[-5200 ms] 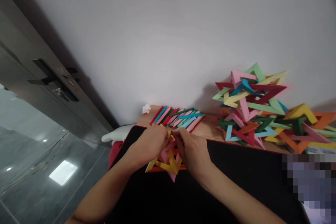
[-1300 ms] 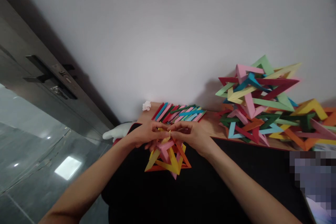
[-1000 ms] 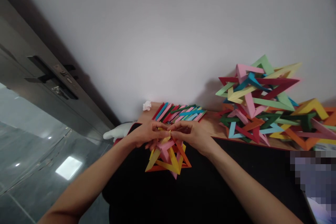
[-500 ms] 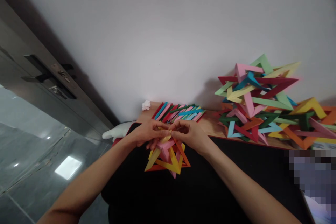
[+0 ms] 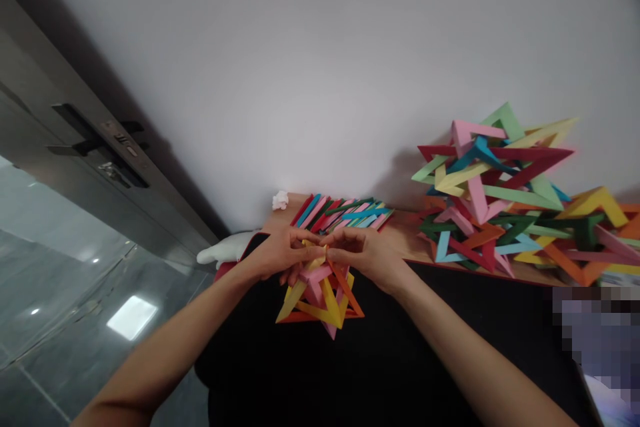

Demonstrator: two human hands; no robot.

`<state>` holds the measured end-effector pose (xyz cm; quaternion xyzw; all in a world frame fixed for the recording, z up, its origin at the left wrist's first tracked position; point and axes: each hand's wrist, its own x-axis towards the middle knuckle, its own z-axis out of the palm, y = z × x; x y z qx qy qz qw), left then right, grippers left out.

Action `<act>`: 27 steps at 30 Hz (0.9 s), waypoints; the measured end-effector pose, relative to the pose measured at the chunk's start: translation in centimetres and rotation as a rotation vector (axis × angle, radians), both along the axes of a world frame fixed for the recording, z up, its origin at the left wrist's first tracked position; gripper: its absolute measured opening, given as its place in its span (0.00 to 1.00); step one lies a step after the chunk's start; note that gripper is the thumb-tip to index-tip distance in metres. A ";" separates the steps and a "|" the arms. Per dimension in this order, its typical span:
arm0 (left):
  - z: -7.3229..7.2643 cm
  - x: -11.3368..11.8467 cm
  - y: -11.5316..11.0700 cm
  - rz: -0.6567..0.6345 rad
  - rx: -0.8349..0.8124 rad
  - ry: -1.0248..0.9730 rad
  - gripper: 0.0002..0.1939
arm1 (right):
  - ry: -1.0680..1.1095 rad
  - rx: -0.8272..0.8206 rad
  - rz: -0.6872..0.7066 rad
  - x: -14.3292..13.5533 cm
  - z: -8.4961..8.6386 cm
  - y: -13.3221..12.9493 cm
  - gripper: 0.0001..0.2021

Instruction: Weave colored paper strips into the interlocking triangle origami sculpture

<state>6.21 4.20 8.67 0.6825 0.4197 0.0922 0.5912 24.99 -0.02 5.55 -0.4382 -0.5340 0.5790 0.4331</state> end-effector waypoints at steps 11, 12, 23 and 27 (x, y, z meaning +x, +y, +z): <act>-0.5 -0.3 0.8 -0.050 -0.144 -0.038 0.24 | -0.085 0.024 0.031 0.8 -0.2 0.3 0.09; -0.4 -0.3 0.8 -0.055 -0.140 -0.035 0.24 | -0.094 0.030 0.022 0.7 -0.2 0.3 0.09; 0.7 0.0 -0.1 -0.079 -0.012 0.031 0.25 | -0.205 0.176 -0.019 0.1 0.4 -0.3 0.06; 1.0 0.0 -0.4 -0.090 0.032 0.068 0.23 | -0.211 0.220 -0.058 -0.4 0.6 -0.8 0.05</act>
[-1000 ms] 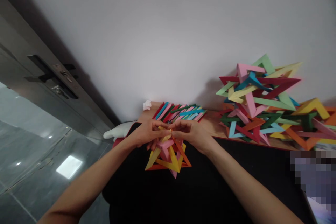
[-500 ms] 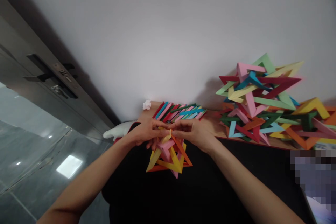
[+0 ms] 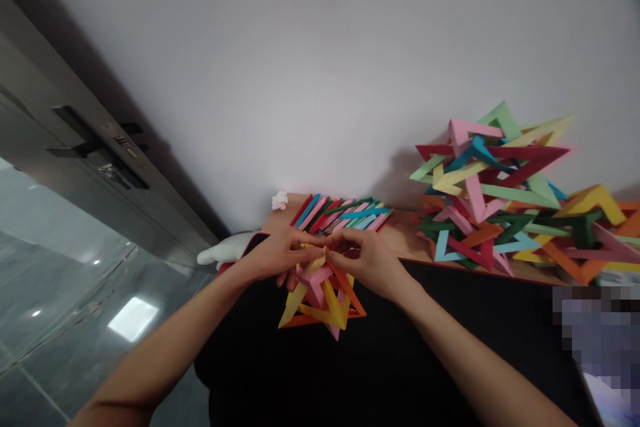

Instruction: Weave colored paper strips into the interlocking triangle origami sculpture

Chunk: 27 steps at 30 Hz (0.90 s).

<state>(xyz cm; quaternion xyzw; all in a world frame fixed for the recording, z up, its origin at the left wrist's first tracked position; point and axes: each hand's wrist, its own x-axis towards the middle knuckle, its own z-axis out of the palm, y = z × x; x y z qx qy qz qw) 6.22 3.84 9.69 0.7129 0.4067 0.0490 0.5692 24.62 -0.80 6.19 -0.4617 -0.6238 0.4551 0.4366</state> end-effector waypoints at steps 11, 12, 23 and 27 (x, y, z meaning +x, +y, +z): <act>-0.4 0.0 1.1 0.106 -0.152 -0.060 0.19 | 0.058 -0.137 0.097 0.3 0.0 0.3 0.05; -0.4 0.1 1.1 0.117 -0.165 -0.074 0.19 | 0.060 -0.136 0.091 0.2 -0.1 0.3 0.05; -1.3 -0.5 0.9 0.068 -0.215 -0.231 0.12 | 0.128 -0.214 0.108 0.3 -0.3 0.4 0.09; -1.2 -0.5 0.5 0.080 -0.135 -0.242 0.12 | 0.132 -0.230 0.094 0.5 -0.3 0.5 0.10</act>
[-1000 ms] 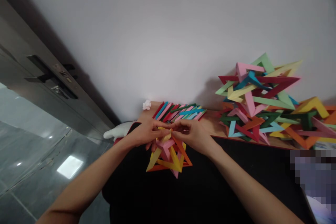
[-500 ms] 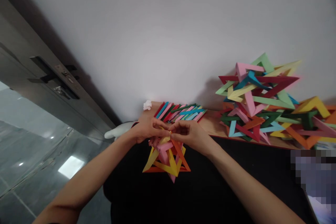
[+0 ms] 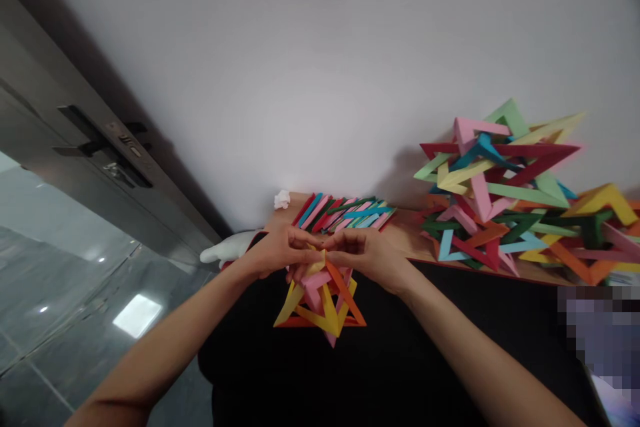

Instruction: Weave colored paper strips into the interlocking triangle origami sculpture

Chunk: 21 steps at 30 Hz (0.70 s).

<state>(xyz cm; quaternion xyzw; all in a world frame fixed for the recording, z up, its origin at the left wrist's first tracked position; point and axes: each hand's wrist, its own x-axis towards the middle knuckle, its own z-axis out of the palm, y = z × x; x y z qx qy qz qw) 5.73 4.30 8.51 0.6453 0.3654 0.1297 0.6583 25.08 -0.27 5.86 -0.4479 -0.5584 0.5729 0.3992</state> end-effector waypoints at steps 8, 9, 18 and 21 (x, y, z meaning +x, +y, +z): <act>-0.1 0.2 0.2 0.015 -0.042 0.012 0.11 | -0.037 0.031 0.029 0.1 0.5 -0.2 0.11; -0.2 0.2 0.2 0.021 -0.044 0.012 0.11 | -0.050 0.038 0.050 0.2 0.6 -0.2 0.11; -0.1 0.1 0.2 0.009 -0.020 0.022 0.09 | -0.224 0.104 0.067 0.4 1.0 -0.8 0.07; 0.0 0.2 0.1 0.011 -0.025 0.025 0.09 | -0.084 -0.036 0.168 0.7 0.7 -0.4 0.07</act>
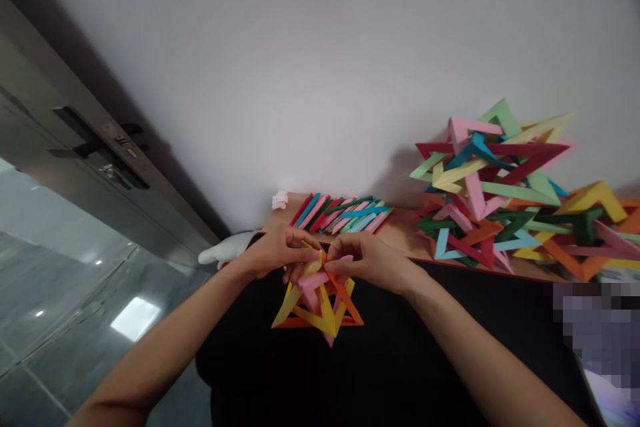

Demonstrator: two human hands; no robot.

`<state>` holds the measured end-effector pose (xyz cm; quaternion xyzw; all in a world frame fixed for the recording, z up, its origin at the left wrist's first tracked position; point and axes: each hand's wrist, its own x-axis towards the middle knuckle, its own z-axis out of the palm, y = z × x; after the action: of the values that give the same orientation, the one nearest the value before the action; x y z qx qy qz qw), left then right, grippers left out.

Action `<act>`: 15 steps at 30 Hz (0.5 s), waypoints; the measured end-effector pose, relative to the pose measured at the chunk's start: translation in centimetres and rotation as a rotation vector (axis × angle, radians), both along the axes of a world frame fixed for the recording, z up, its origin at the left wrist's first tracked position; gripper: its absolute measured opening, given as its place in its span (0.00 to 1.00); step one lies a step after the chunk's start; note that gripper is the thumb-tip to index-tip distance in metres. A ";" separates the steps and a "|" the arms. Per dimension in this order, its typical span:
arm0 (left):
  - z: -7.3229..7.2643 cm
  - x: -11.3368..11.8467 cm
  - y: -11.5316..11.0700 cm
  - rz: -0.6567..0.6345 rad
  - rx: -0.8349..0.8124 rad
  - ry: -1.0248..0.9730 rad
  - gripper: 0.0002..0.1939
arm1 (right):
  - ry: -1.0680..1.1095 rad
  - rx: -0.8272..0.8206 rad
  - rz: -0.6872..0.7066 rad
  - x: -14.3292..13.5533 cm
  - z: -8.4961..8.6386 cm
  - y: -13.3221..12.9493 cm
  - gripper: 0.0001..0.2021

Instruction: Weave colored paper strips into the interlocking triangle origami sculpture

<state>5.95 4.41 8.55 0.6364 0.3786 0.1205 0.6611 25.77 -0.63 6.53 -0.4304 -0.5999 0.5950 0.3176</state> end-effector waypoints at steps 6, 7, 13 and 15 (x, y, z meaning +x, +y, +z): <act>0.0 0.0 -0.2 0.003 0.061 0.018 0.10 | 0.213 -0.218 -0.010 0.2 -1.6 1.2 0.15; 0.0 0.0 -0.2 0.009 0.072 0.024 0.10 | 0.231 -0.234 -0.017 0.1 -1.8 1.2 0.16; 0.2 -0.2 -0.2 0.030 0.062 0.049 0.13 | 0.386 -0.225 0.009 -0.1 -2.6 1.3 0.19; 0.4 -0.1 -0.2 0.017 0.039 0.033 0.13 | 0.397 -0.196 0.033 -0.1 -2.9 1.3 0.19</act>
<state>5.82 4.17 8.91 0.6479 0.3923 0.1229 0.6413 25.72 0.71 3.67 -0.3239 -0.4719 0.7285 0.3763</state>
